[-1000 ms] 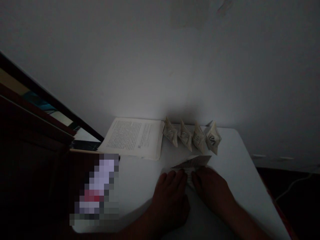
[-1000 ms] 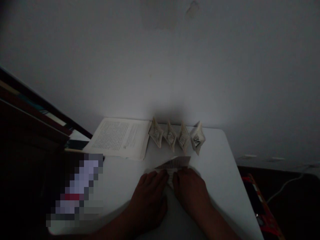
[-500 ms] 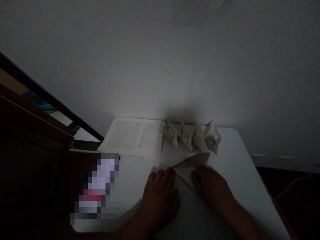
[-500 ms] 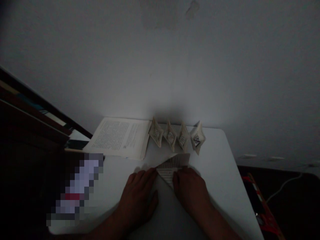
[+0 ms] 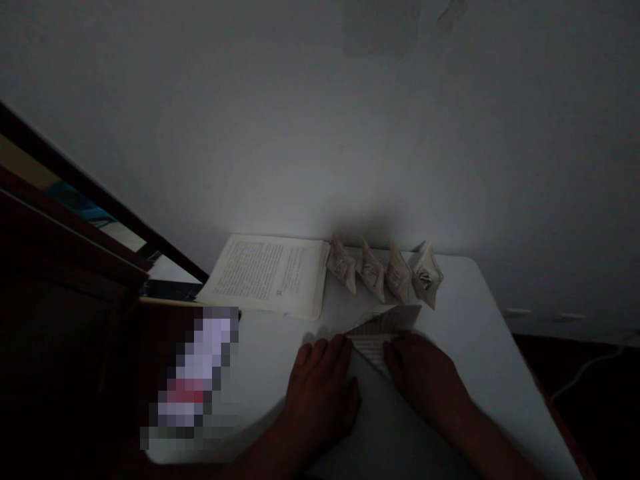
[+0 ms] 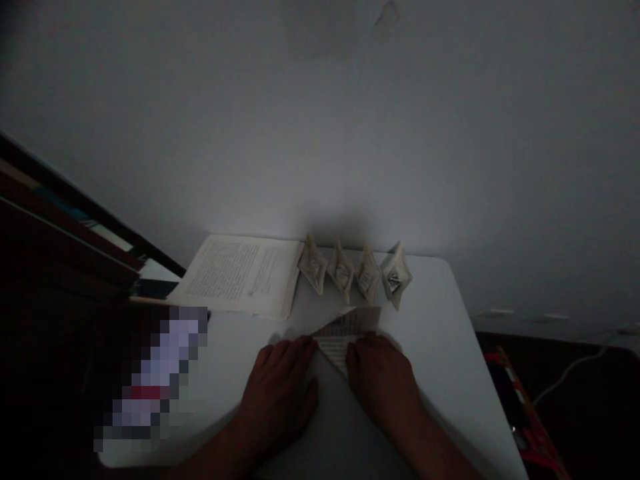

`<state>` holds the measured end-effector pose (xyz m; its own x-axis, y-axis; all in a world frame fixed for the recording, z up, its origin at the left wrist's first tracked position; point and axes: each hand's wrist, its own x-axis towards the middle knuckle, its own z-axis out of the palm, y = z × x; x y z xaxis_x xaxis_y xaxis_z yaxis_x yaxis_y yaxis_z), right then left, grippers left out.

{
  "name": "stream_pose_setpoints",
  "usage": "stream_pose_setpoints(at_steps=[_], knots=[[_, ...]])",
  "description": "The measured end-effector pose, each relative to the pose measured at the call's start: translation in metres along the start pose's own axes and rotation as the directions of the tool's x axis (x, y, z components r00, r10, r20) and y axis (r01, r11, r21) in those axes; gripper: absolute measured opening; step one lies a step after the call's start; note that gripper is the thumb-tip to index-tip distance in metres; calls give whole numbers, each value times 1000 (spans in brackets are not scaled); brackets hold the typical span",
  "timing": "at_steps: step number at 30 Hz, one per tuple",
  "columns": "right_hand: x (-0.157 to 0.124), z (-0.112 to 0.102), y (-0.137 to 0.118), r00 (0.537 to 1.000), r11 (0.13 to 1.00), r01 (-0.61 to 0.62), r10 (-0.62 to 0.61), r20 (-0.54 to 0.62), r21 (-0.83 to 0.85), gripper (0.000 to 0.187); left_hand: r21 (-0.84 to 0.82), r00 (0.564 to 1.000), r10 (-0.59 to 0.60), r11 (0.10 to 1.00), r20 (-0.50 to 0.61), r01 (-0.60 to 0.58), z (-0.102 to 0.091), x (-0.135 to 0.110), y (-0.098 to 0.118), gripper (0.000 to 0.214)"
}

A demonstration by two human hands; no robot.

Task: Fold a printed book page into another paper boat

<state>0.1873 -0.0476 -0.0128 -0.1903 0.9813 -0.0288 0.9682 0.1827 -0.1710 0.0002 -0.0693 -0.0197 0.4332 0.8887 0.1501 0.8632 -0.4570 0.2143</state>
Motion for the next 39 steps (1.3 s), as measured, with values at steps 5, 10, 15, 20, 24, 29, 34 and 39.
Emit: stream_pose_setpoints(at_steps=[5, 10, 15, 20, 24, 29, 34, 39], knots=[[1, -1, -1, 1000, 1000, -3, 3, 15, 3, 31, 24, 1000, 2, 1000, 0, -1, 0, 0, 0, 46], [1, -3, -1, 1000, 1000, 6, -6, 16, 0, 32, 33, 1000, 8, 999, -7, -8, 1, -1, 0, 46], [1, -2, -1, 1000, 1000, 1, -1, 17, 10, 33, 42, 1000, 7, 999, -13, -7, 2, 0, -1, 45], [1, -2, -1, 1000, 1000, -3, 3, 23, 11, 32, 60, 1000, 17, 998, 15, -18, 2, 0, -2, 43], [1, -3, -1, 999, 1000, -9, 9, 31, 7, 32, 69, 999, 10, 998, 31, -12, 1, 0, -1, 41], [1, -2, -1, 1000, 1000, 7, -7, 29, 5, 33, 70, 999, 0, 998, 44, -3, 0, -1, 0, 38], [1, -1, 0, 1000, 1000, 1, -2, 31, 8, 33, 61, 999, -2, 998, 53, -1, 0, -2, -1, 37], [1, -1, -1, 999, 1000, -11, 11, 39, 3, 34, 52, 995, 23, 998, 94, -28, 1, -3, -4, 40]])
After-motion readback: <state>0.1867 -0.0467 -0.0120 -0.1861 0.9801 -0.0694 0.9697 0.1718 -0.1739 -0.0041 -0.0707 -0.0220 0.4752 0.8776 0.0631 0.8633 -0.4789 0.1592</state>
